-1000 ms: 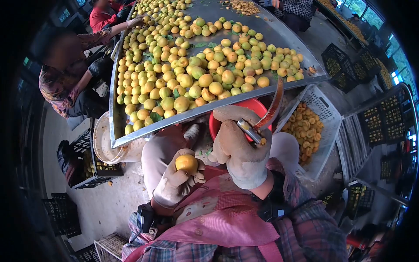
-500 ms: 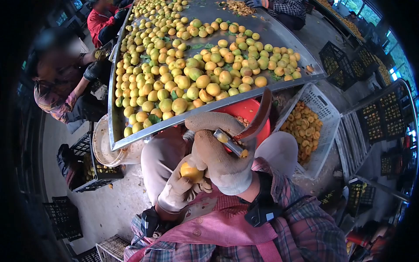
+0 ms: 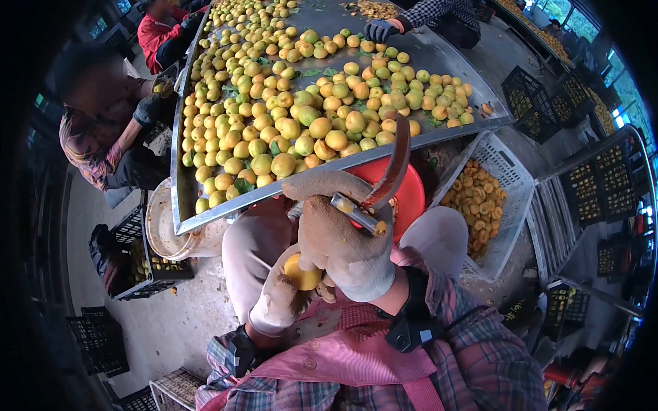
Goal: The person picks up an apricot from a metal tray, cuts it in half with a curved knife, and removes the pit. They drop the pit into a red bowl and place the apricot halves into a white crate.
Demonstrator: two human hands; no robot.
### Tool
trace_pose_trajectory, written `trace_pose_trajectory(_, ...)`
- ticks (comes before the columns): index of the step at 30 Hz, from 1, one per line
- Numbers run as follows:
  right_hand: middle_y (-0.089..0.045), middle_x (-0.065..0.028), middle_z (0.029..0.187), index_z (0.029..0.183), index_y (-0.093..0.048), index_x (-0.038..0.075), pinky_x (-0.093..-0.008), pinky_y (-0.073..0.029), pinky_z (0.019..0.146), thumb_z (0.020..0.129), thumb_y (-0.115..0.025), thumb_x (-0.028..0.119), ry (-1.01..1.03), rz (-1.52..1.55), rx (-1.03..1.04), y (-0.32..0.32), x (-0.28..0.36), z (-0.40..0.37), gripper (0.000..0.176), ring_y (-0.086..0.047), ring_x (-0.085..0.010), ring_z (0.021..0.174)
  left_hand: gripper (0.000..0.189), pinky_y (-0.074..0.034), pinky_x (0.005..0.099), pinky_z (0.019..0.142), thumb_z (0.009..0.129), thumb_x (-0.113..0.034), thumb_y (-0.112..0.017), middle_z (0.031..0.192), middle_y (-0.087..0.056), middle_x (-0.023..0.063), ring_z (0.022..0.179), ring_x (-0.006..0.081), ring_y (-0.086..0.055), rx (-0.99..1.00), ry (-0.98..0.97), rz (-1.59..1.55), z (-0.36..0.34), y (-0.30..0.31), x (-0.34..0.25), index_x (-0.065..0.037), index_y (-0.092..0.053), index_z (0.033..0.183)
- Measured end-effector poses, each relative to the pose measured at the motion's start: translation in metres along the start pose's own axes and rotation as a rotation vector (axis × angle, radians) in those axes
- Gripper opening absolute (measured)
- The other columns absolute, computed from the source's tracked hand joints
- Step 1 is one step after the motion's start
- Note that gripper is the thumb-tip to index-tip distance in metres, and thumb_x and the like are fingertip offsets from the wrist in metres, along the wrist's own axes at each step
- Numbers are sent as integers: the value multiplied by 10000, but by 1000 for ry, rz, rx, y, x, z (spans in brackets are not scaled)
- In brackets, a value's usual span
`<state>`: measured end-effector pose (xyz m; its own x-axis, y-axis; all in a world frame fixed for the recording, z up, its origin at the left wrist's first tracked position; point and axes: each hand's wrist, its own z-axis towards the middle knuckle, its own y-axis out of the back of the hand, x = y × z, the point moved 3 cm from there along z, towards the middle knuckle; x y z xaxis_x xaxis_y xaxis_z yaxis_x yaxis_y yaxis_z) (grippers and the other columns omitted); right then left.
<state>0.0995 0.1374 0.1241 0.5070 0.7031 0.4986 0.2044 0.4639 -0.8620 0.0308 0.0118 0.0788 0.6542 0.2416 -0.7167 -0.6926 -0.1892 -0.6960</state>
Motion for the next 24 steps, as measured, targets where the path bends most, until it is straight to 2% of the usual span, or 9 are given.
trace_pose_trajectory(1, -622, -56, 950, 1021, -620, 29, -310, -508, 718, 811, -622, 84, 171, -589, -17, -15, 14, 3, 217, -631, -196, 859, 695, -536, 293, 723, 879, -458, -627, 991, -635, 152, 810, 205, -646, 0, -1, 0, 0, -1, -2, 24, -403, 1328)
trace_pose_trajectory(2, -622, -56, 950, 1021, -620, 29, -310, -508, 718, 811, -622, 84, 169, -589, -15, -12, 16, 11, 217, -631, -196, 859, 715, -526, 277, 693, 889, -507, -579, 969, -631, 139, 788, 186, -635, -9, 80, -129, 0, -1, -3, 25, -400, 1331)
trace_pose_trajectory(4, -618, -39, 861, 959, -627, 18, -304, -503, 660, 743, -685, 80, 40, -93, 405, -16, 12, 22, 232, -625, -206, 756, 740, -515, 261, 663, 899, -556, -532, 947, -627, 126, 765, 167, -625, -21, 157, -258, -1, 2, -3, 27, -397, 1334)
trace_pose_trajectory(7, -624, -44, 899, 1000, -621, 16, -283, -509, 662, 769, -683, 77, 58, -154, 271, -19, 8, 17, 247, -631, -182, 774, 696, -485, 236, 594, 928, -558, -457, 909, -620, 103, 708, 128, -595, 62, 129, -144, -2, 7, 0, 16, -414, 1320)
trace_pose_trajectory(11, -635, -55, 974, 1082, -608, 11, -240, -519, 664, 821, -679, 72, 105, -280, -12, -23, 2, 7, 278, -643, -134, 809, 559, -421, 198, 522, 954, -482, -414, 877, -607, 65, 634, 82, -530, -111, 229, 37, -3, -5, -11, -10, -467, 1248)
trace_pose_trajectory(19, -614, -9, 865, 1117, -592, -24, -218, -482, 560, 931, -522, 133, -42, -259, 41, -18, -17, 22, 253, -604, -89, 700, 437, -321, 192, 467, 974, -414, -345, 776, -568, 24, 578, 63, -461, -263, 205, 317, -2, -9, -15, -36, -543, 1073)
trace_pose_trajectory(21, -599, -16, 863, 1070, -595, -11, -216, -472, 601, 933, -512, 149, -62, -331, 47, -16, -20, 25, 226, -601, -106, 734, 212, -347, 183, 500, 875, 51, -504, 787, -554, 22, 615, 67, -477, -227, 189, 316, -4, 4, -5, -18, -474, 1073)
trace_pose_trajectory(22, -599, -16, 863, 1070, -595, -11, -216, -472, 601, 933, -512, 149, -62, -330, 47, -12, -23, 26, 226, -601, -106, 734, 212, -347, 183, 500, 875, 51, -504, 787, -554, 22, 615, 67, -477, -227, 189, 316, -4, 4, -5, -18, -474, 1073)
trace_pose_trajectory(24, -594, -33, 884, 1005, -585, 7, -213, -464, 696, 918, -505, 119, -327, 194, -259, 4, -36, 26, 163, -592, -119, 822, 223, -358, 181, 521, 873, 43, -504, 801, -554, 25, 624, 67, -476, -218, 146, 486, -3, 3, -7, -24, -477, 1084)
